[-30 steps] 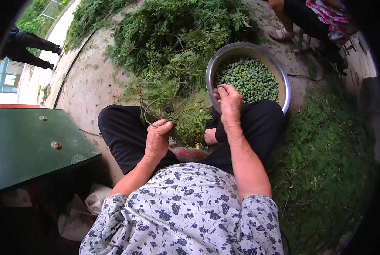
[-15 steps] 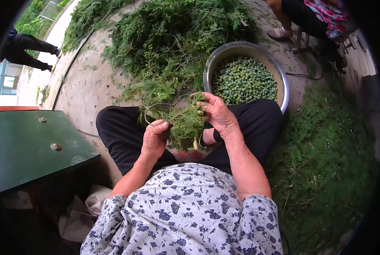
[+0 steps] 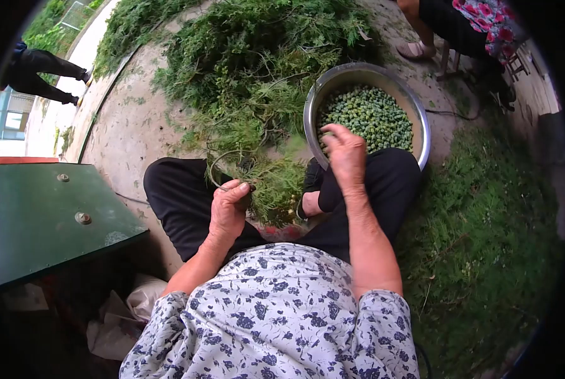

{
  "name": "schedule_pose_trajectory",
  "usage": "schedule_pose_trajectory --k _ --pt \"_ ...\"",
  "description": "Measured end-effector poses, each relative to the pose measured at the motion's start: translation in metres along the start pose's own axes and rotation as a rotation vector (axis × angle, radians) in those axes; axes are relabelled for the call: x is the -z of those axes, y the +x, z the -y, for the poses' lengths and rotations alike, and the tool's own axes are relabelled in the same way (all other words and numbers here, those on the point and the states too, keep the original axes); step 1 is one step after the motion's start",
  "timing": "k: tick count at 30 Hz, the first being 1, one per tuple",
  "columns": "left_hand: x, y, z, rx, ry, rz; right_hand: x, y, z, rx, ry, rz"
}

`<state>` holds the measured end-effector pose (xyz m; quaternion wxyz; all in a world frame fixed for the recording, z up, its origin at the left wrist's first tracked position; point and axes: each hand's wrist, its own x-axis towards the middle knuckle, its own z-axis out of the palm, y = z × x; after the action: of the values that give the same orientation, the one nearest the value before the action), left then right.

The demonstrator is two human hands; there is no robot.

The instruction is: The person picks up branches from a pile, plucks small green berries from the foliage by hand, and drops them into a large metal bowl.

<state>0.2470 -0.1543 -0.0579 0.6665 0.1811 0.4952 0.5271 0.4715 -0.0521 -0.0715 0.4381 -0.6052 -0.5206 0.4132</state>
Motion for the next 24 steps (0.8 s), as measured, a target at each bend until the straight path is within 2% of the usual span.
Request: schedule_pose_trajectory --k 2,3,5,7,8,10,11,13,15,17,20,23,24 --pt "0.002 -0.001 -0.004 0.035 -0.108 -0.011 0.024 0.014 0.0 0.035 -0.141 -0.083" --pt "0.005 0.001 -0.001 0.038 -0.105 -0.012 0.036 0.022 -0.01 0.137 -0.237 -0.175" --pt "0.015 0.01 0.011 0.038 -0.245 -0.113 0.06 0.03 -0.011 0.285 -0.608 -0.264" --pt "0.018 0.013 0.015 0.059 -0.294 -0.126 0.061 0.036 -0.014 0.373 -0.849 -0.45" --pt "0.016 0.013 0.013 0.054 -0.324 -0.121 0.061 0.035 -0.008 0.375 -0.849 -0.453" --pt "0.01 0.011 0.009 0.053 -0.351 -0.117 0.05 0.022 0.007 0.314 -0.637 -0.246" --pt "0.006 0.009 0.005 0.089 -0.376 -0.098 0.041 0.015 0.01 0.4 -0.637 -0.257" --pt "0.006 0.01 0.004 0.124 -0.399 -0.081 0.025 -0.002 0.028 0.315 -0.278 -0.133" --pt "0.01 0.012 0.007 0.169 -0.418 -0.141 0.008 -0.016 0.033 0.102 0.028 -0.037" --pt "0.01 0.013 0.007 0.177 -0.414 -0.137 -0.001 -0.025 0.038 0.092 0.059 0.138" --pt "0.006 0.012 0.006 0.2 -0.418 -0.119 -0.017 -0.028 0.036 -0.056 0.297 0.34" --pt "0.009 0.013 0.011 0.222 -0.429 -0.109 -0.024 -0.031 0.033 -0.07 0.244 0.378" --pt "0.011 0.014 0.013 0.231 -0.434 -0.114 -0.026 -0.033 0.032 -0.022 0.172 0.32"
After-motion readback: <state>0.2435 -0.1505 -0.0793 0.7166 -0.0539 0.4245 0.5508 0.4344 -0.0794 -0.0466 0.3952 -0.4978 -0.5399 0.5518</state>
